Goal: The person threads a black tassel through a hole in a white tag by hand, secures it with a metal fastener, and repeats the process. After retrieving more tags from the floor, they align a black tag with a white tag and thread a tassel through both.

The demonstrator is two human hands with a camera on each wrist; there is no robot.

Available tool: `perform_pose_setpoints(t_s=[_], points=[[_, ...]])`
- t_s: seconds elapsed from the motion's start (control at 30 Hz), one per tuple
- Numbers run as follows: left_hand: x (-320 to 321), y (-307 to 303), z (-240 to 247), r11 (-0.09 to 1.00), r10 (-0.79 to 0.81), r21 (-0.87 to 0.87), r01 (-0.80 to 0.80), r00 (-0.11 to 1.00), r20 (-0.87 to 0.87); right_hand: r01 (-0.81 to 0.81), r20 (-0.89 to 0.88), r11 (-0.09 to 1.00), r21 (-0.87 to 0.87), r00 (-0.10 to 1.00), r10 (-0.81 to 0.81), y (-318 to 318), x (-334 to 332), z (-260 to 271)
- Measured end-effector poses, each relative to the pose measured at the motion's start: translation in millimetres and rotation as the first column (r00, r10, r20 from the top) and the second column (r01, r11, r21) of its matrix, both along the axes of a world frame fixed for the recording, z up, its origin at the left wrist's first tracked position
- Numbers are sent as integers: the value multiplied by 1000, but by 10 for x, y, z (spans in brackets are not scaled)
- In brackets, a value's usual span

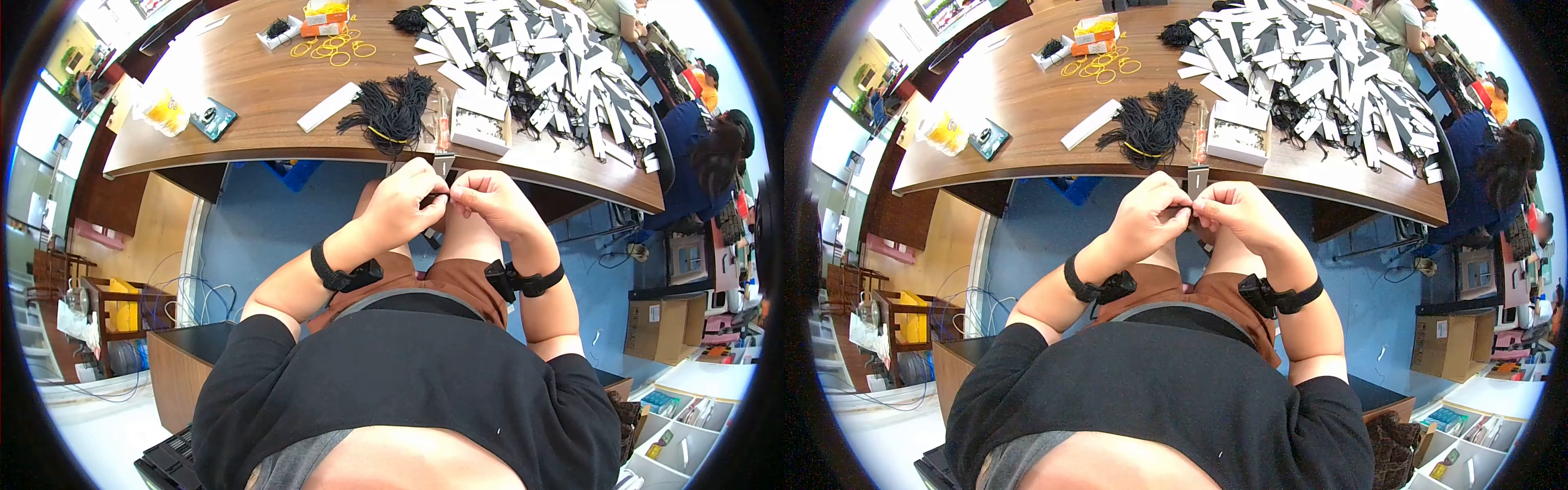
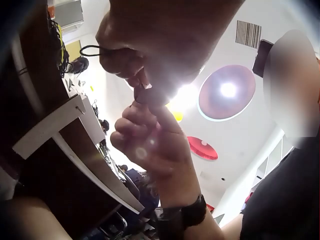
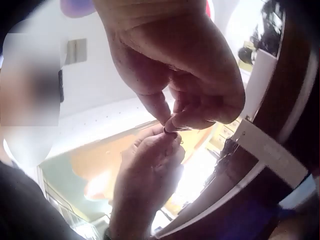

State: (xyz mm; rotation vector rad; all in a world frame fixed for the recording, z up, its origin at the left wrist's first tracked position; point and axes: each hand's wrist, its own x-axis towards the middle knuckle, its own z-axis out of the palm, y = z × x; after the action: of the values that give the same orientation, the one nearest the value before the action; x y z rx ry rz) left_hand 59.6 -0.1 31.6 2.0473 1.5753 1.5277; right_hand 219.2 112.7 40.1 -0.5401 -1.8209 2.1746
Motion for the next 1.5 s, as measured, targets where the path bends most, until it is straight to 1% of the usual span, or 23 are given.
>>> perform_pose_setpoints(t_s=[0.03,0.13,0.23,0.3,0.33,0.4,0.43,0.5,0.53,0.63,0.67,0.77,0.83,0.93,0.97,1.03,1.07,1.17,1.23,1.33,1.43,1.47,1.5], points=[[3,-7,-1,1000,-8,-6,8,1000,17,0,-2,999,-32,1000,0,-1,2,1],[7,-2,-43,994,-61,-79,76,982,177,1,1,992,-129,1000,-1,-1,8,-13],[30,0,-98,962,-115,-158,224,854,507,11,9,971,-238,1000,-9,1,12,-66],[41,5,-108,943,-133,-166,287,786,604,13,2,946,-325,1000,-13,-37,-1,-72],[45,8,-114,933,-140,-167,320,748,649,-31,-28,929,-369,999,22,-34,0,-90],[29,32,-145,942,-168,-137,305,788,593,-121,-94,886,-449,992,88,-19,-5,-153],[19,46,-155,947,-181,-122,298,806,563,-65,-76,919,-390,996,38,-30,-14,-167],[-1,68,-161,940,-159,-145,309,772,616,48,-49,963,-265,997,-63,-94,-57,-194],[-11,78,-161,937,-146,-155,314,753,641,155,-160,977,-144,971,-178,-133,-87,-199],[-17,86,-142,928,-116,-177,328,705,699,244,-225,969,21,946,-234,-248,-73,-6],[-14,72,-109,911,-92,-209,356,669,737,202,-156,974,100,970,-185,-229,-33,2],[7,35,12,854,-34,-265,448,557,830,250,-114,955,163,966,-233,-238,-39,-14],[17,41,28,826,-21,-255,503,480,877,288,-166,942,171,951,-261,-237,-63,-83],[-24,96,-105,770,-30,-128,625,235,971,378,-245,912,157,910,-335,-309,-103,-93],[-36,96,-116,763,-27,-118,635,213,977,412,-273,899,148,891,-363,-334,-121,-85],[-52,78,-73,749,-18,-98,656,167,986,477,-325,849,226,859,-396,-370,-126,-99],[-51,76,-69,743,-19,-93,663,159,987,507,-350,821,263,843,-408,-379,-123,-108],[-45,78,-61,742,-20,-91,664,157,987,535,-375,664,522,843,-385,-340,-82,-75],[-22,76,-54,765,-18,-107,636,187,982,567,-424,596,569,823,-378,-346,-82,-61],[-20,88,-53,800,-7,-169,575,290,957,589,-471,476,653,808,-354,-316,-67,-71],[23,71,-24,812,67,-279,513,393,917,597,-491,344,725,798,-350,-279,-51,-104],[33,84,-57,840,39,-287,461,476,878,598,-496,299,744,794,-353,-270,-44,-111],[43,107,-106,867,14,-288,407,557,830,589,-511,214,780,795,-326,-264,-34,-80]])
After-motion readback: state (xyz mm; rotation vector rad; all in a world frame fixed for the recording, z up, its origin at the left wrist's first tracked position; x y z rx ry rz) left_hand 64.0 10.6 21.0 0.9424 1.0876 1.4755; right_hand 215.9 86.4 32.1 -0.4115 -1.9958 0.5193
